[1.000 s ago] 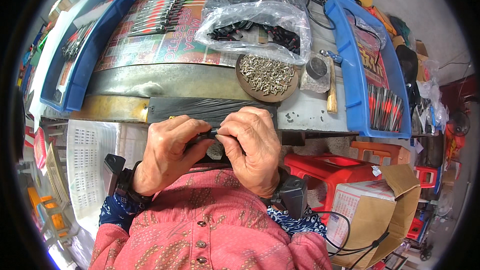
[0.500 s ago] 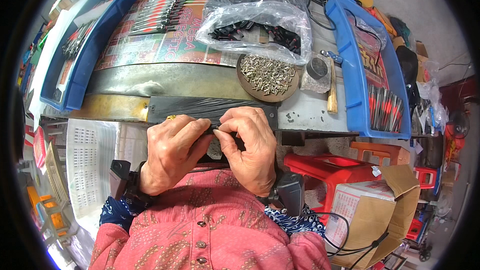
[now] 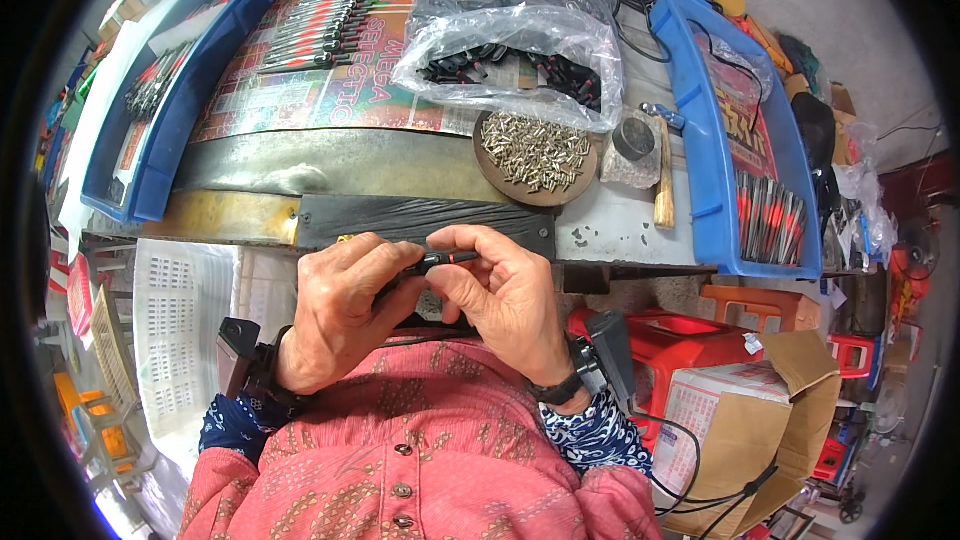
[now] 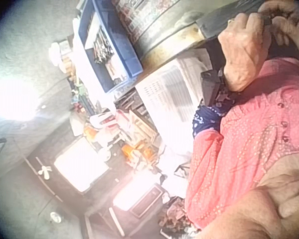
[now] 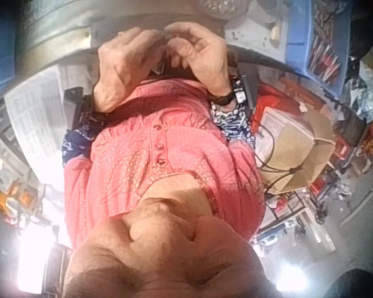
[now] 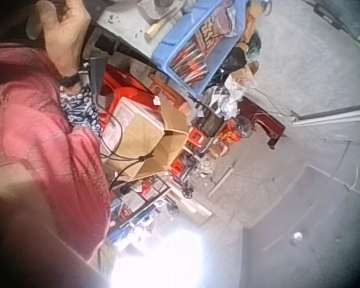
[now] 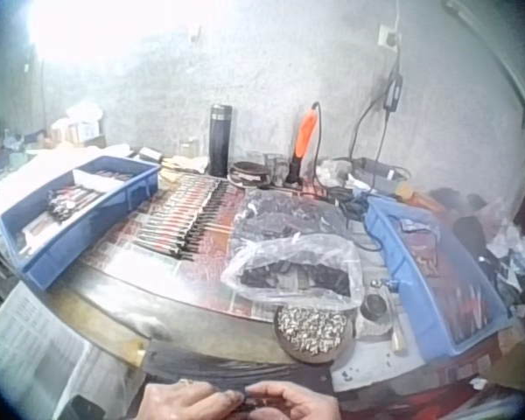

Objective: The person assembles metal pliers by using a tool to tap a component and then joining the plier parts with pins by hand before placing them into a tray.

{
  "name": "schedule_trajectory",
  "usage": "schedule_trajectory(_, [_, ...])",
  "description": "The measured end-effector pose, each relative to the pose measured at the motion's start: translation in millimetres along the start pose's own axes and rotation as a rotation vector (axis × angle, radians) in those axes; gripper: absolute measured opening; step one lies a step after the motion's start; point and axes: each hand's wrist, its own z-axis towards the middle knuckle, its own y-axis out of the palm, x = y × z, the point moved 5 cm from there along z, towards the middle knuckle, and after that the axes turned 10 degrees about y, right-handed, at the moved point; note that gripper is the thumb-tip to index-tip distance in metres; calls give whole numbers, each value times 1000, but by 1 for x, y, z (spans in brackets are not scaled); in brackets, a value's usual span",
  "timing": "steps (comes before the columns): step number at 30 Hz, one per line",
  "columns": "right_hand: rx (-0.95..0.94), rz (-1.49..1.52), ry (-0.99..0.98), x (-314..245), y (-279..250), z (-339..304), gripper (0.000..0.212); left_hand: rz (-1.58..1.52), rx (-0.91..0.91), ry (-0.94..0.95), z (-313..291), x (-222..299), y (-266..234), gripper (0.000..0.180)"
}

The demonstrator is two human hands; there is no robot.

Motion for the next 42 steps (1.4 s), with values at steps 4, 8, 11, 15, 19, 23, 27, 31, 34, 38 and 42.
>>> schedule_trajectory(4, [5,-1,36,-3,2,1,20,14,-44,-14,-2,1,0,26])
schedule_trajectory(8, [33,30,19,-2,4,2,13,67,-26,11,-3,4,1,26])
schedule_trajectory(11, [71,54,-9,2,5,3,12,95,17,46,-1,4,2,21])
schedule_trajectory(15, [83,86,-81,5,6,6,22,72,44,67,2,2,0,19])
schedule_trajectory(19, [31,138,-92,6,6,7,25,26,24,34,2,-1,-1,19])
schedule_trajectory(23, [20,126,-32,7,4,8,21,3,10,19,-1,-3,0,19])
schedule_trajectory(27, [16,99,-24,4,5,8,14,5,18,37,-4,-1,3,19])
schedule_trajectory(31, [155,16,-98,4,7,2,8,27,60,57,-3,0,4,18])
schedule_trajectory(34, [198,11,-171,7,9,1,11,-2,83,49,-1,-1,3,18])
schedule_trajectory(38, [67,144,-214,11,5,4,19,-101,25,13,-1,-4,-2,24])
schedule_trajectory(42, [1,209,-187,17,2,5,22,-166,-15,14,0,-6,-4,27])
